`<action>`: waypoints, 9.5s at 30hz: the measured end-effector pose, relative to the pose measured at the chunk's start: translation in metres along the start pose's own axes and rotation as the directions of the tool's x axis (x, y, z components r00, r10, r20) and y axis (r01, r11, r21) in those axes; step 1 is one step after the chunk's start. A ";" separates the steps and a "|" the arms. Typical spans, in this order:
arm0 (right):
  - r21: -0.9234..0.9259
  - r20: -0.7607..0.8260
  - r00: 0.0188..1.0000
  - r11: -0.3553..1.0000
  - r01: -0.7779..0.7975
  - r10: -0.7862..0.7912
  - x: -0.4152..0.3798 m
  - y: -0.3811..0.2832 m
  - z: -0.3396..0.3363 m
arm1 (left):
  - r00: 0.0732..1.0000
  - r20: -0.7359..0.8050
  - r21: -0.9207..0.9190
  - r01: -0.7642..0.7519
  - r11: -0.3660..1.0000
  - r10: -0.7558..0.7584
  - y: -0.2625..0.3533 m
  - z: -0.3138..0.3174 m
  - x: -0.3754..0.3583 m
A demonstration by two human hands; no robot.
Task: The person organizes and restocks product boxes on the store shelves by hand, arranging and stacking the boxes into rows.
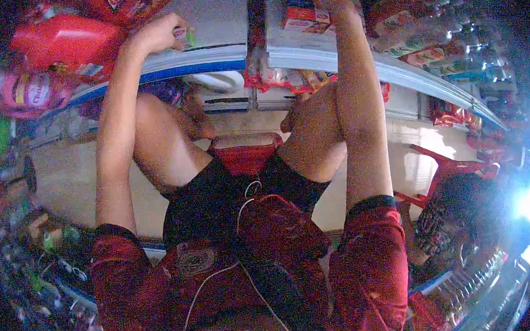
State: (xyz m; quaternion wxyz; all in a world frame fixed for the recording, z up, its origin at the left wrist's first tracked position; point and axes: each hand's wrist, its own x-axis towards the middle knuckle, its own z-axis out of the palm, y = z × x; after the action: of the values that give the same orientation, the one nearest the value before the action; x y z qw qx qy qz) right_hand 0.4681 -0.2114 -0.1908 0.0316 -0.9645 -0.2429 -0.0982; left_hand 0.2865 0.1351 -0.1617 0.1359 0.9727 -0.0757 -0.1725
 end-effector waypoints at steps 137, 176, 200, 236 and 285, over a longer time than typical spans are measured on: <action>0.383 -0.438 0.897 0.914 0.130 0.056 -0.020 -0.006 -0.023 | 0.754 -0.559 -0.098 -0.472 0.876 0.344 0.069 0.008 0.071; 0.688 -0.093 0.905 0.630 0.360 -0.416 0.011 -0.216 -0.006 | 0.785 -0.611 -0.161 -0.250 0.955 0.103 -0.060 -0.009 -0.008; 0.993 -0.013 0.893 0.102 0.065 -0.450 -0.011 -0.202 0.020 | 0.943 -0.287 -0.223 0.106 0.969 -0.169 -0.043 -0.003 0.018; 0.123 0.035 0.986 0.980 0.158 -0.163 -0.044 -0.020 -0.050 | 0.870 -0.372 0.003 -0.348 0.938 0.324 0.118 0.034 0.082; 0.699 -0.008 0.923 0.658 0.280 -0.385 0.004 -0.207 0.018 | 0.970 -0.212 -0.405 0.022 0.914 -0.117 -0.063 0.006 0.021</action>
State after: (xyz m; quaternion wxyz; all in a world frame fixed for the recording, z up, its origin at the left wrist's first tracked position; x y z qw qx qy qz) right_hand 0.3763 -0.0251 -0.2047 0.3513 -0.8261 -0.4360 0.0634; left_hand 0.3106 0.1899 -0.1919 0.3334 0.9397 0.0123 -0.0745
